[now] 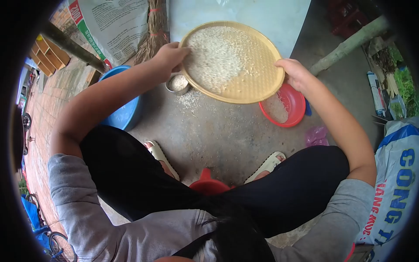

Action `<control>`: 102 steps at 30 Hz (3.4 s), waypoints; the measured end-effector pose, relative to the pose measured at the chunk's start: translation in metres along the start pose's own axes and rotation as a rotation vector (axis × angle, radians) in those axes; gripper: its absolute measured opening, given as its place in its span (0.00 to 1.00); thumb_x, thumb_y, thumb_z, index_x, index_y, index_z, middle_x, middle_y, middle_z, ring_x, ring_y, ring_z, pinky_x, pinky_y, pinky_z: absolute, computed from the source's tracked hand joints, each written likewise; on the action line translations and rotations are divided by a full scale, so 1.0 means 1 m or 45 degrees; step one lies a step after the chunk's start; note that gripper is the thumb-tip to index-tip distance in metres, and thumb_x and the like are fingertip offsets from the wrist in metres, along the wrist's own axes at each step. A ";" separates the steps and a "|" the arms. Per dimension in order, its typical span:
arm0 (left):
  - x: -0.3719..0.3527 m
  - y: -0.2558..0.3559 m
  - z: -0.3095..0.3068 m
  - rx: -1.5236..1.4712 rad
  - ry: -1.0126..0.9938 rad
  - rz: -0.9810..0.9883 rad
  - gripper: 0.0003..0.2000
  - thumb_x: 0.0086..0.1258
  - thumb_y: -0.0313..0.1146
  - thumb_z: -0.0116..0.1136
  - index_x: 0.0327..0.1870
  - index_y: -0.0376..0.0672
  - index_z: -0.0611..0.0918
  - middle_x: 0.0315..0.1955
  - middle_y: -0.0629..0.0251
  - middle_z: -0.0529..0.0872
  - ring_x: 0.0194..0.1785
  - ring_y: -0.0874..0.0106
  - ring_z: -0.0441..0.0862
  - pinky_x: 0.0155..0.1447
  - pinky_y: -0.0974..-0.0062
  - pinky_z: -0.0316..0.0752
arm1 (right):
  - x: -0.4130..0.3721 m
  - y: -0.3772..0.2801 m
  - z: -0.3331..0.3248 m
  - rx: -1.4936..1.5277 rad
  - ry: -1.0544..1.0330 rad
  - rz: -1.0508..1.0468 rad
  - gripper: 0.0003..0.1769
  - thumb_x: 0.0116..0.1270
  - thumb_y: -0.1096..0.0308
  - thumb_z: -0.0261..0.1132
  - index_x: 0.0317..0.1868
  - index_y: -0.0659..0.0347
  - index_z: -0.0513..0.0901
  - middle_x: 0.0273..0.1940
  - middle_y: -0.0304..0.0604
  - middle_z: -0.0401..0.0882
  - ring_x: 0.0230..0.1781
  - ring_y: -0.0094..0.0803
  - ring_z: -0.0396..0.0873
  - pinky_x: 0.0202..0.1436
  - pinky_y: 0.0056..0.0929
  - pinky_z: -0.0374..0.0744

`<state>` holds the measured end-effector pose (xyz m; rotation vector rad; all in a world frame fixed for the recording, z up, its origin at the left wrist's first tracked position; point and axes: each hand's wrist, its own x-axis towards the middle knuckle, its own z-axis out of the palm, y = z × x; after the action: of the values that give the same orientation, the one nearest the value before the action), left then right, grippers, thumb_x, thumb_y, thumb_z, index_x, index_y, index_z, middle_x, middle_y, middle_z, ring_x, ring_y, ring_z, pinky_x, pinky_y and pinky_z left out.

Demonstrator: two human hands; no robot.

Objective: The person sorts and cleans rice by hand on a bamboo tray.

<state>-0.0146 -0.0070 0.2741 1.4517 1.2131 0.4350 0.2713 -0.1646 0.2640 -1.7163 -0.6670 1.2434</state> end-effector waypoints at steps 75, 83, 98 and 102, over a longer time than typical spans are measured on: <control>0.135 -0.065 -0.105 0.614 -0.321 0.221 0.15 0.58 0.32 0.66 0.45 0.37 0.82 0.38 0.60 0.84 0.36 0.75 0.82 0.42 0.78 0.78 | 0.145 0.043 0.011 0.164 0.608 -0.144 0.16 0.74 0.63 0.48 0.53 0.67 0.70 0.47 0.49 0.76 0.46 0.35 0.77 0.50 0.34 0.76; 0.131 -0.065 -0.095 0.679 -0.201 -0.088 0.37 0.65 0.55 0.57 0.71 0.46 0.59 0.62 0.47 0.68 0.52 0.63 0.77 0.51 0.69 0.77 | 0.148 0.039 0.035 0.152 0.445 -0.149 0.17 0.75 0.62 0.46 0.53 0.66 0.70 0.48 0.49 0.76 0.47 0.33 0.76 0.51 0.32 0.75; 0.055 -0.013 -0.009 -0.384 -0.225 -0.183 0.25 0.74 0.47 0.44 0.55 0.28 0.69 0.41 0.55 0.79 0.40 0.65 0.83 0.48 0.68 0.83 | 0.101 -0.001 0.020 0.334 -0.027 -0.112 0.19 0.76 0.62 0.45 0.60 0.65 0.67 0.54 0.49 0.75 0.52 0.36 0.77 0.54 0.35 0.79; 0.068 -0.023 -0.037 -0.486 -0.156 -0.278 0.23 0.75 0.46 0.43 0.53 0.30 0.71 0.40 0.52 0.81 0.40 0.64 0.84 0.46 0.66 0.83 | 0.067 -0.008 0.052 0.361 -0.107 -0.126 0.17 0.75 0.63 0.47 0.57 0.65 0.68 0.51 0.47 0.77 0.49 0.34 0.79 0.53 0.33 0.79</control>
<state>-0.0274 0.0658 0.2403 0.9947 1.1060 0.3958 0.2471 -0.0884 0.2350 -1.3897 -0.5863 1.2794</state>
